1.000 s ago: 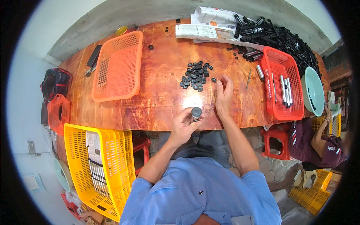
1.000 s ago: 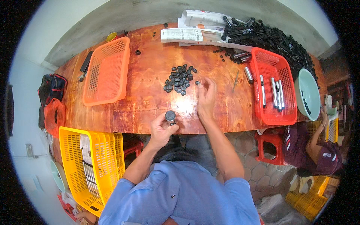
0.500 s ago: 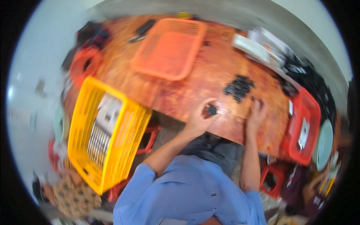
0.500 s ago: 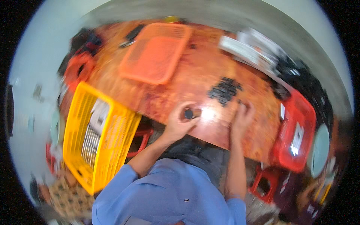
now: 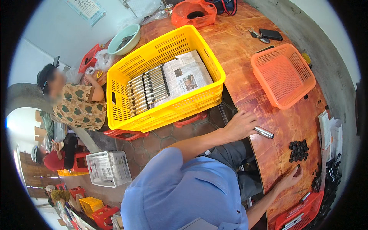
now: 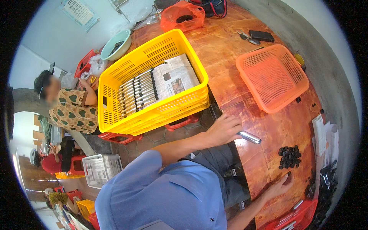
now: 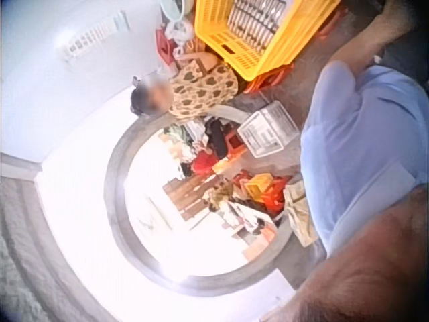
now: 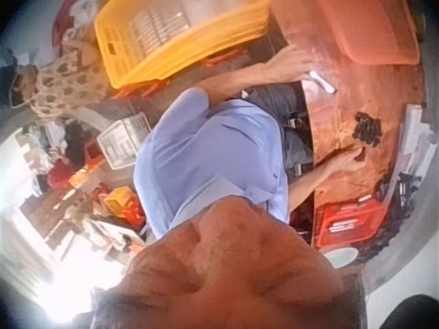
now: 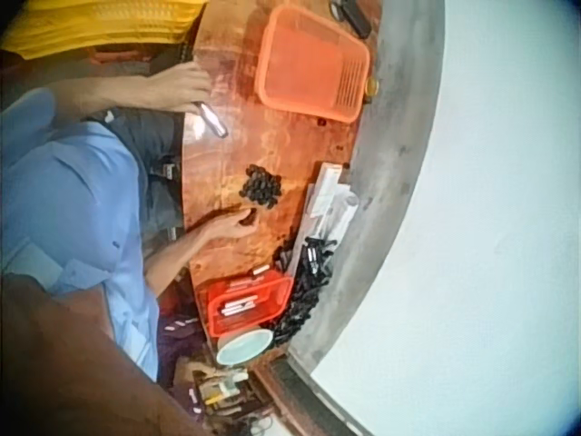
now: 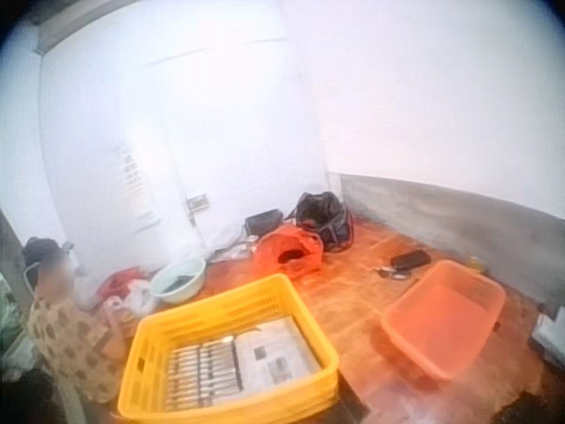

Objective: The person repeatedly picks up small black caps and metal marker bodies, inserts the caps into the bodies, and places the assembled markers into a yellow basket. The person also uses a small metal rod to press caps into place and occasionally moves an orange basket aside.

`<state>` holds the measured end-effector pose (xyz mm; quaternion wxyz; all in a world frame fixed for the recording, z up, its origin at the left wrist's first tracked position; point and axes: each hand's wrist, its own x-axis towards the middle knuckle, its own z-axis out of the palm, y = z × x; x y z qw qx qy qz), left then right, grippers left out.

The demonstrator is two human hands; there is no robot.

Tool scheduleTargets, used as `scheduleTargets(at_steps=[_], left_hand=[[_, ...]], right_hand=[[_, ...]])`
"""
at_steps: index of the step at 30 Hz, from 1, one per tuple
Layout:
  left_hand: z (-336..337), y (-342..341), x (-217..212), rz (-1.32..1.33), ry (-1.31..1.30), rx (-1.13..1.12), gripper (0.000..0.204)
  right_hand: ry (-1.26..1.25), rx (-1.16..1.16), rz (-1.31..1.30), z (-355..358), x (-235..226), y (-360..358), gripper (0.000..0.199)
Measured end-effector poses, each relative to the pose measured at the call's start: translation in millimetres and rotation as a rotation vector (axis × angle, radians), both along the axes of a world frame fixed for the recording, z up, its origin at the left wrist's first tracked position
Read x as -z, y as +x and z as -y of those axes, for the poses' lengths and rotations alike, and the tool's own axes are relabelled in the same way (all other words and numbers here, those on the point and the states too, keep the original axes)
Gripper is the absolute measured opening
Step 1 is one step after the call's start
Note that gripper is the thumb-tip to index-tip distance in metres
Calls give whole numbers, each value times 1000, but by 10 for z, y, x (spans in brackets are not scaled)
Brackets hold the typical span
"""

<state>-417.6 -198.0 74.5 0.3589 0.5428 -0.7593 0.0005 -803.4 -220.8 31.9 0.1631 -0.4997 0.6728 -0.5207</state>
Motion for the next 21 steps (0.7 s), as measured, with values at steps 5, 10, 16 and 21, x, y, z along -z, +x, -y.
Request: scheduleTargets(at_steps=[5,10,16,21], left_hand=[[111,-42,-25,254,86,75,15],[-31,262,-466,136,154,102,19],[-562,1878,-1442,123,42,-331,28],[-1020,3235,-1109,194,445,-639,30]], right_hand=[[12,3,3,41,60,-55,37],[32,24,-71,32,47,-79,38],[39,4,-198,2,61,-146,39],[96,24,-307,39,-96,5,42]])
